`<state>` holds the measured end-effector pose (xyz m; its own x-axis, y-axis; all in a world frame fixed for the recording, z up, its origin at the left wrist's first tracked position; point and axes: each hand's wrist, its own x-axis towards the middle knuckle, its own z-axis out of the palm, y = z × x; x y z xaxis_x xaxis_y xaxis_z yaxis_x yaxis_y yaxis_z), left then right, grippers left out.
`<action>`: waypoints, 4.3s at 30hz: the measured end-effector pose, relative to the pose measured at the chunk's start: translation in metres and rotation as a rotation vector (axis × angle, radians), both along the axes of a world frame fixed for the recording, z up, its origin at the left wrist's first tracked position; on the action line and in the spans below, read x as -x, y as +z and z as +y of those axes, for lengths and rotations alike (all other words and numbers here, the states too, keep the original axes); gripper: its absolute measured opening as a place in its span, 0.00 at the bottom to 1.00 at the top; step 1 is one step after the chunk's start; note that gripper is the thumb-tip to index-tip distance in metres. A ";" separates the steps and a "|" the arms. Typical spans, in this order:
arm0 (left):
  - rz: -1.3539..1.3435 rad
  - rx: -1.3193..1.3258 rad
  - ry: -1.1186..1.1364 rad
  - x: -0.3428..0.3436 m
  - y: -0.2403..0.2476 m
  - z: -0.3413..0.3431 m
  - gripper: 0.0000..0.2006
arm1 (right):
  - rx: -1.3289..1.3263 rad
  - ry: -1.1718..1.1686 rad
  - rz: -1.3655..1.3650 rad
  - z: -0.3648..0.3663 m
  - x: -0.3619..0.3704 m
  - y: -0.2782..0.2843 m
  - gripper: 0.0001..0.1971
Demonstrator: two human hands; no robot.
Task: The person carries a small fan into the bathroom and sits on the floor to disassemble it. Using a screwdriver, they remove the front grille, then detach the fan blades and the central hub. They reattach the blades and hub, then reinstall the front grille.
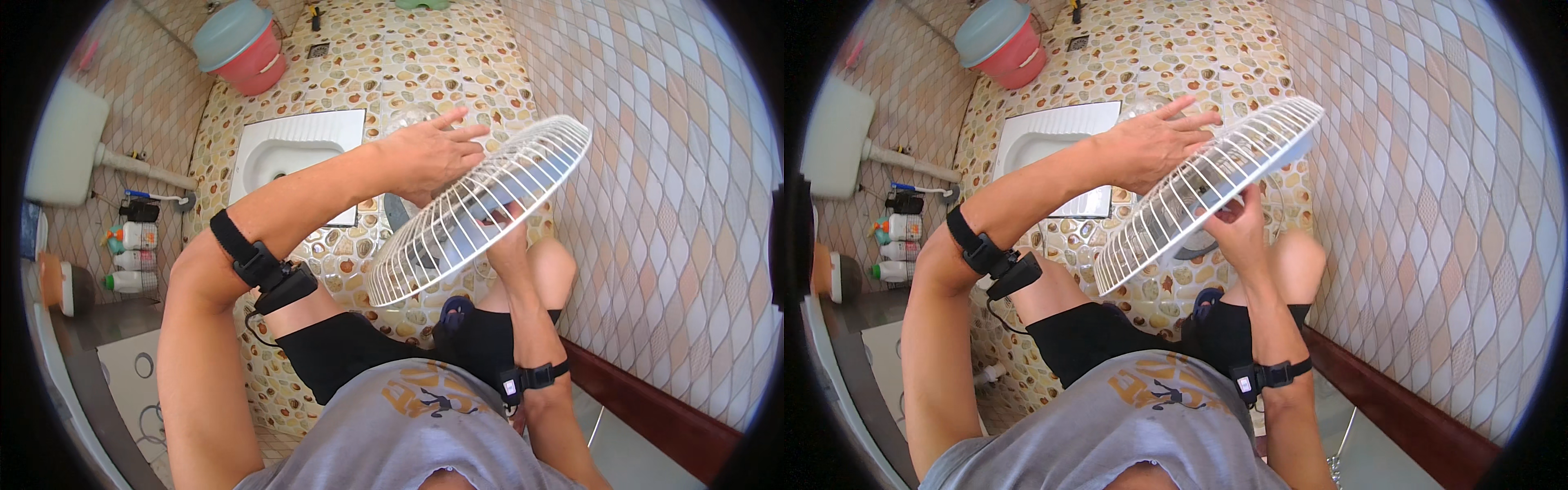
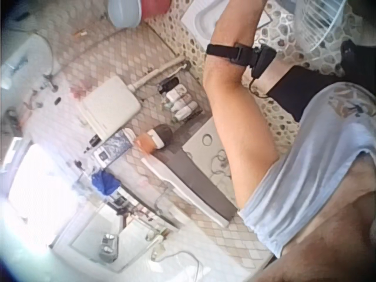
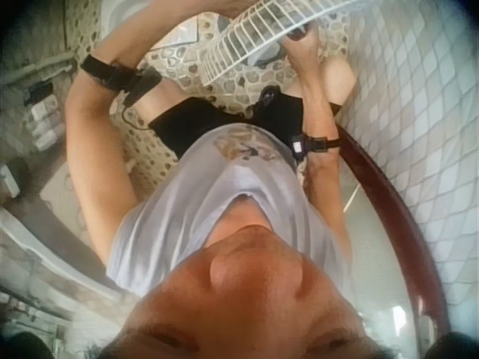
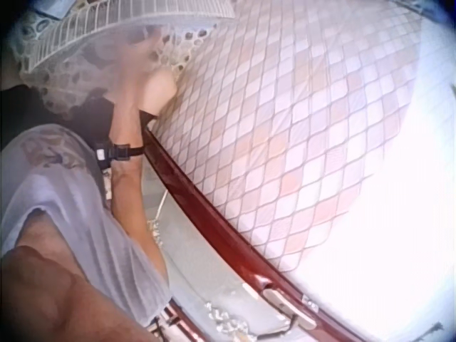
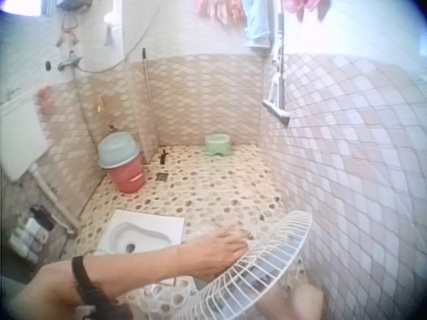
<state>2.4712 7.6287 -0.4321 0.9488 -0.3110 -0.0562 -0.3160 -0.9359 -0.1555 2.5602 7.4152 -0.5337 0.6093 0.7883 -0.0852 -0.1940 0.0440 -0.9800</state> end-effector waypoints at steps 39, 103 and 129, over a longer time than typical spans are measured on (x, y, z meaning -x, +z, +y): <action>-0.119 0.241 0.010 -0.004 -0.022 0.001 0.41 | 0.050 -0.101 -0.129 -0.017 -0.005 0.003 0.33; -0.088 0.330 0.017 -0.002 -0.022 0.007 0.43 | 0.223 -0.039 0.205 0.008 -0.009 0.041 0.31; -0.033 0.384 0.095 -0.003 -0.018 0.003 0.43 | 0.230 0.000 0.094 0.003 0.002 0.040 0.28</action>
<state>2.4742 7.6322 -0.4506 0.9736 -0.2143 0.0783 -0.2260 -0.9528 0.2027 2.5584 7.4179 -0.4932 0.5905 0.7414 -0.3187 -0.2847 -0.1781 -0.9419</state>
